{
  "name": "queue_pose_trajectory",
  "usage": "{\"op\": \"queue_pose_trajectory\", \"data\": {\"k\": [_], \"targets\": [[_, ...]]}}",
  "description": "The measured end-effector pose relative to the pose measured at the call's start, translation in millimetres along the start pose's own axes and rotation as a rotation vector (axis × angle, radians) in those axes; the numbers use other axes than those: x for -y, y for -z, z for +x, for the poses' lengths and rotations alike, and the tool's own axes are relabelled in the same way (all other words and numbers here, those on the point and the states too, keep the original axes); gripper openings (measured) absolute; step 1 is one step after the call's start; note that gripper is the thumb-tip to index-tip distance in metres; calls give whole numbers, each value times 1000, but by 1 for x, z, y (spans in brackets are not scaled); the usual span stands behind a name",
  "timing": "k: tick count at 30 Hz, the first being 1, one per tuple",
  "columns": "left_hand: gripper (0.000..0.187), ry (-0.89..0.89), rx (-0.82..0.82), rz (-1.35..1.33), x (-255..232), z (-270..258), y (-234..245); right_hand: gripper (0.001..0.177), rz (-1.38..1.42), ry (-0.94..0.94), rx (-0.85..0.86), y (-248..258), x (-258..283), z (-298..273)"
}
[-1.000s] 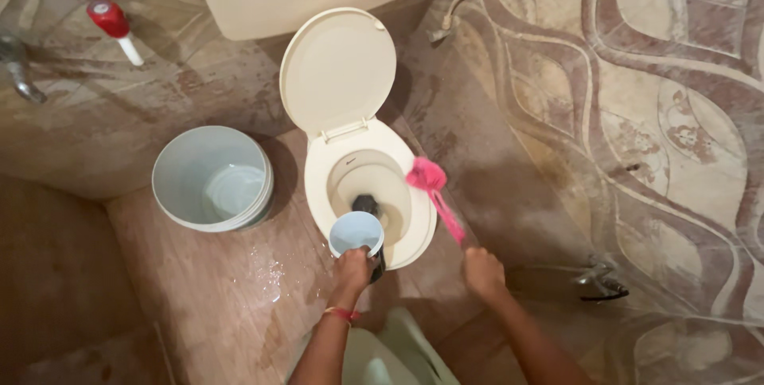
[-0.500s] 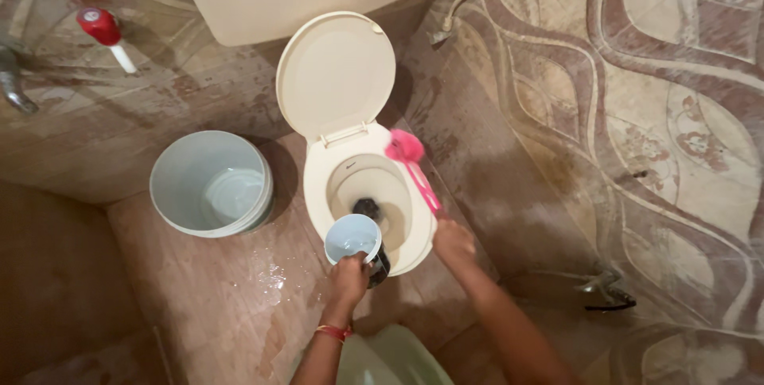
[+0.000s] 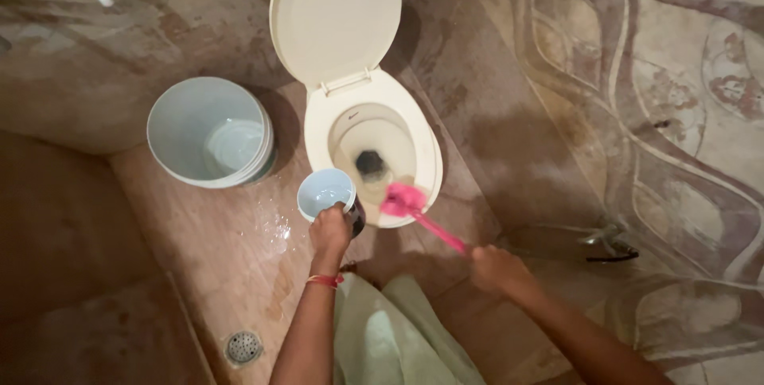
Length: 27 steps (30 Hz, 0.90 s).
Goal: The person cleans a toilet by scrubbing the seat and bowl with a pink brush and water from a mug. They then rinse the brush, wash their hands, and wipe the toilet tank with the mug before placing the mug on a shelf.
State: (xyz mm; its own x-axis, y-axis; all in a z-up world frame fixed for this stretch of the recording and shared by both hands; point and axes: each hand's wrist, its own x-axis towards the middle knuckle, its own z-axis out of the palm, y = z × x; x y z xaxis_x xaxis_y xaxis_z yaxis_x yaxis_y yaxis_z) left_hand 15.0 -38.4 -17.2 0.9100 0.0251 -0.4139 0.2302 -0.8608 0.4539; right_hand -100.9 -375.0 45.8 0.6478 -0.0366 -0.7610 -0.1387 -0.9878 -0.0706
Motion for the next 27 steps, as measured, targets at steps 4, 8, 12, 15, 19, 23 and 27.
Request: {"op": "queue_pose_trajectory", "data": {"k": [4, 8, 12, 15, 19, 23, 27], "targets": [[26, -7, -43, 4, -2, -12, -9, 27, 16, 186, -27, -5, 42, 19], [28, 30, -76, -12, 4, -29, -3, 26, 82, 162, -82, -9, 49, 39], [29, 77, -79, 6, 12, -49, 12, 28, -16, 239, -14, -3, -3, 23], [30, 89, -123, 5, 16, -64, 19, 32, 44, 189, -82, -14, 1, 28], [32, 127, -162, -6, 18, -91, 28, 27, 100, 237, -111, -29, 52, 51], [30, 90, -193, 4, 11, -105, 40, 37, 174, 281, -266, -23, 107, 84], [29, 90, -151, 19, 6, -107, 44, 35, 133, 234, -260, -19, 121, 97]]}}
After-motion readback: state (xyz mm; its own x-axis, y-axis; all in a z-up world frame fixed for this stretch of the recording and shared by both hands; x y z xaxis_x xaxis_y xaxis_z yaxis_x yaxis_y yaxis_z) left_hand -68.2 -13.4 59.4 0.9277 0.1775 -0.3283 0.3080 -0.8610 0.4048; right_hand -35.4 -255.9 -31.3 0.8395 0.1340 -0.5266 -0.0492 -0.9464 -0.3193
